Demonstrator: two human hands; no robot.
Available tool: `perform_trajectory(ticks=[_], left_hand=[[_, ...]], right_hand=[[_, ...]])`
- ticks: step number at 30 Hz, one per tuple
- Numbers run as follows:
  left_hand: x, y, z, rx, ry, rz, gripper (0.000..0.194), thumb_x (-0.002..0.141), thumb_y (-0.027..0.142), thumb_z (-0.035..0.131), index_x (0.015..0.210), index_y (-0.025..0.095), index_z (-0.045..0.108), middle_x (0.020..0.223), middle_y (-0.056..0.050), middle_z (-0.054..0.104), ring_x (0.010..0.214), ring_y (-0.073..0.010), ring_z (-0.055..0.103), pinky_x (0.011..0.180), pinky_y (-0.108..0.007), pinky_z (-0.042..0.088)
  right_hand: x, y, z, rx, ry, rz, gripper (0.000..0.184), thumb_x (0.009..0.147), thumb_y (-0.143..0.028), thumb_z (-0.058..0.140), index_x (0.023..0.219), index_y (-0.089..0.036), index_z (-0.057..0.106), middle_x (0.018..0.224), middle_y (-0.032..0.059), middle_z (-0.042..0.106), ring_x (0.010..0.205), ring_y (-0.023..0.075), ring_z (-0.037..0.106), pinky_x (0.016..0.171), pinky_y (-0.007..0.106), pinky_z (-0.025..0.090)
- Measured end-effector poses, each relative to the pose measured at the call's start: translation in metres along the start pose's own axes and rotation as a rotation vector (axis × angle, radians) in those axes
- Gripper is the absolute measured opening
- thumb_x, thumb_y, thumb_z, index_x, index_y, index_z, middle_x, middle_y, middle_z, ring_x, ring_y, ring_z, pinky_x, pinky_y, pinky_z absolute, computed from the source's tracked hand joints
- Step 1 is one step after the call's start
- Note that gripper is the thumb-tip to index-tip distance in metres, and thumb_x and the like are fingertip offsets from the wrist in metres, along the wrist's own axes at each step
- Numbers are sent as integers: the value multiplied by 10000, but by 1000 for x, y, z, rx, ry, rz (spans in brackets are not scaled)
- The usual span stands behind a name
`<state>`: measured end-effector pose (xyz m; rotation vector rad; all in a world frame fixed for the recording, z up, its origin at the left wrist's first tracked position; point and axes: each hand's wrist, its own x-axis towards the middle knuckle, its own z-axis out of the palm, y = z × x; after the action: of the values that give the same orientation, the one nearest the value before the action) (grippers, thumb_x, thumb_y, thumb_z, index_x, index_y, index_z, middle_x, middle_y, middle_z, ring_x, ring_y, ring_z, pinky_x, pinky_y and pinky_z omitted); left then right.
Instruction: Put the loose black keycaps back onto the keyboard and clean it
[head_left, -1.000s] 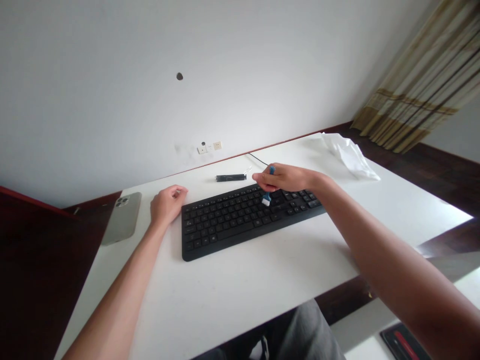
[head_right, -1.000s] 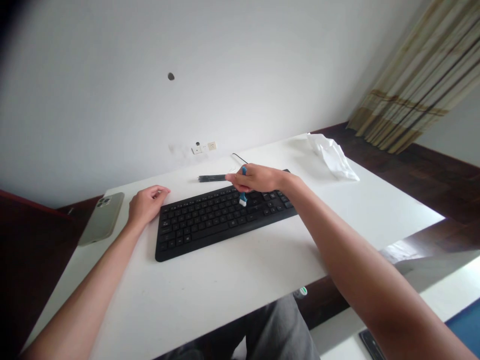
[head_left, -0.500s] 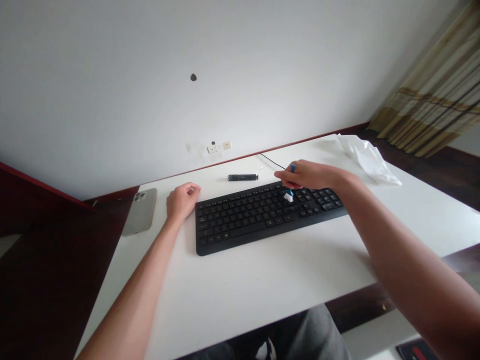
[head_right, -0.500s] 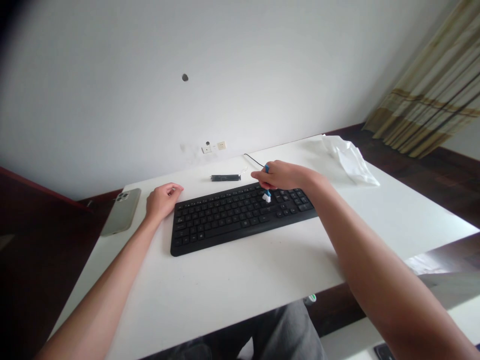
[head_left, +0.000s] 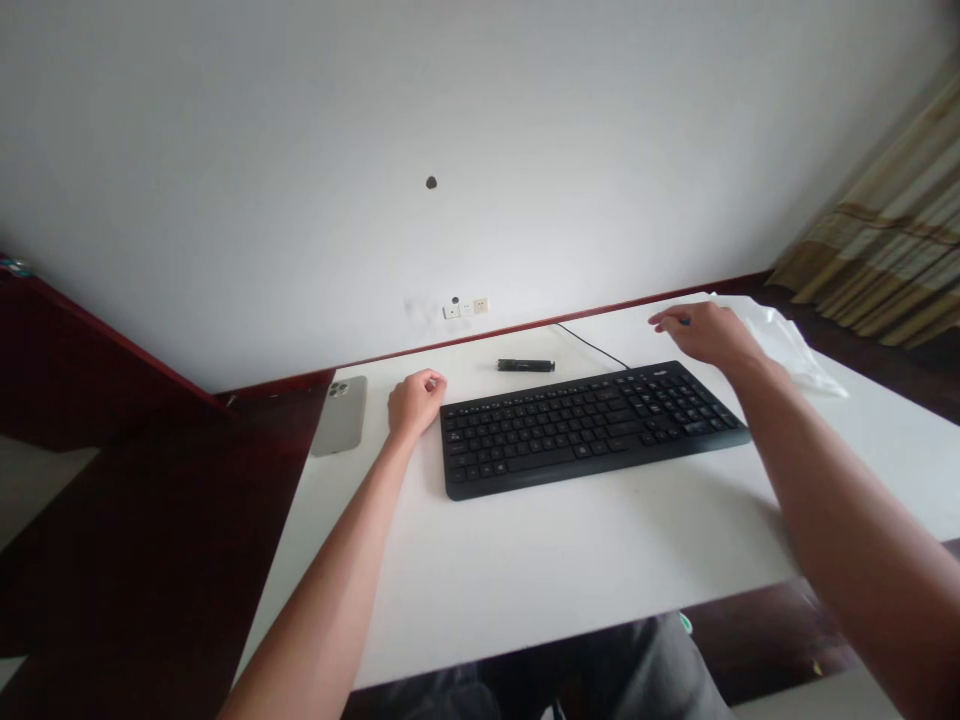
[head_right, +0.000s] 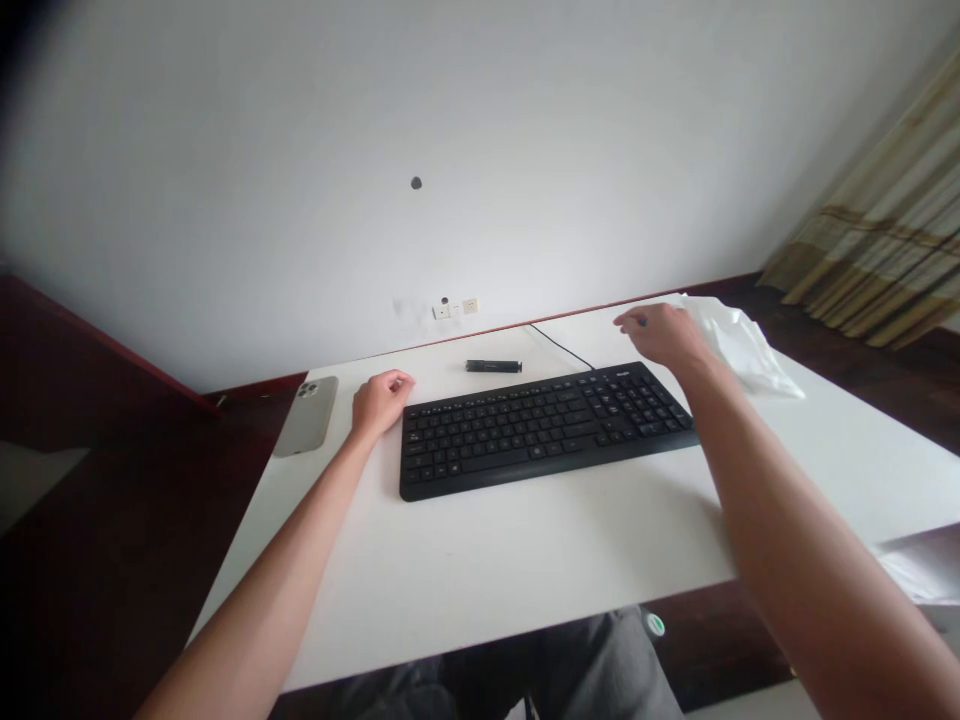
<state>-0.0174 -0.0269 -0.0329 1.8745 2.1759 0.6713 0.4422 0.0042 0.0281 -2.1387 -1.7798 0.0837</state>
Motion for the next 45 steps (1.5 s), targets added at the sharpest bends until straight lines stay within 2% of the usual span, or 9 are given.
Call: perform_trajectory(ticks=[5, 9, 12, 16, 21, 23, 29, 36, 45], left_hand=[[-1, 0, 0, -24, -7, 14, 233, 928, 438, 591, 964, 334, 796, 949, -6, 794, 896, -256, 708, 748, -317, 447], [-2, 0, 1, -24, 5, 23, 216, 928, 412, 602, 967, 331, 798, 970, -9, 797, 919, -266, 715, 780, -327, 468], [0, 0, 2, -42, 8, 30, 218, 924, 413, 605, 959, 326, 801, 967, -12, 797, 914, -259, 712, 778, -327, 472], [2, -1, 3, -47, 8, 22, 224, 921, 418, 610, 959, 321, 807, 967, -18, 796, 912, -254, 708, 794, -326, 479], [2, -1, 3, -67, 21, 11, 208, 916, 421, 615, 935, 334, 804, 950, -2, 793, 902, -254, 709, 785, -330, 483], [2, 0, 3, -61, 21, 10, 210, 917, 418, 614, 939, 334, 805, 959, -4, 795, 906, -252, 708, 794, -329, 487], [-1, 1, 2, -49, 27, -7, 198, 916, 404, 617, 950, 336, 800, 989, -11, 796, 917, -260, 712, 798, -334, 492], [-1, 1, 2, -61, 24, -12, 206, 921, 399, 596, 951, 340, 791, 1003, -5, 796, 921, -251, 708, 797, -326, 486], [-3, 1, 1, -61, 32, 8, 215, 931, 394, 593, 973, 325, 792, 1027, -29, 796, 939, -276, 714, 819, -347, 499]], right_hand=[[9, 25, 14, -72, -109, 113, 144, 828, -329, 737, 875, -242, 842, 946, 173, 784, 783, 314, 672, 720, 427, 480], [9, 26, 13, -147, -112, 228, 260, 786, -486, 820, 939, -277, 842, 992, 180, 774, 756, 295, 637, 695, 454, 443], [7, 20, 11, -180, -96, 225, 283, 772, -458, 857, 960, -246, 846, 984, 199, 773, 769, 280, 634, 703, 452, 432], [-7, -14, 22, -91, -2, -97, 227, 920, -320, 700, 1077, -218, 829, 907, 165, 777, 846, 273, 670, 819, 419, 477], [-33, -83, 64, 35, 71, -615, 399, 997, -388, 568, 1277, -171, 750, 1299, 163, 729, 1190, 328, 658, 1071, 475, 474], [-37, -99, 78, 20, 57, -688, 438, 1006, -406, 555, 1314, -150, 731, 1352, 168, 710, 1254, 353, 629, 1106, 512, 461], [-31, -102, 89, -25, -42, -570, 298, 960, -350, 628, 1137, -206, 819, 1119, 124, 803, 1149, 350, 676, 1040, 500, 522], [-40, -111, 78, -40, -43, -511, 305, 950, -309, 601, 1146, -196, 807, 1130, 133, 800, 1050, 353, 726, 914, 485, 567], [-46, -106, 79, 483, 38, -373, 314, 882, -385, 691, 1139, -212, 738, 1000, 91, 810, 922, 285, 777, 889, 456, 620]])
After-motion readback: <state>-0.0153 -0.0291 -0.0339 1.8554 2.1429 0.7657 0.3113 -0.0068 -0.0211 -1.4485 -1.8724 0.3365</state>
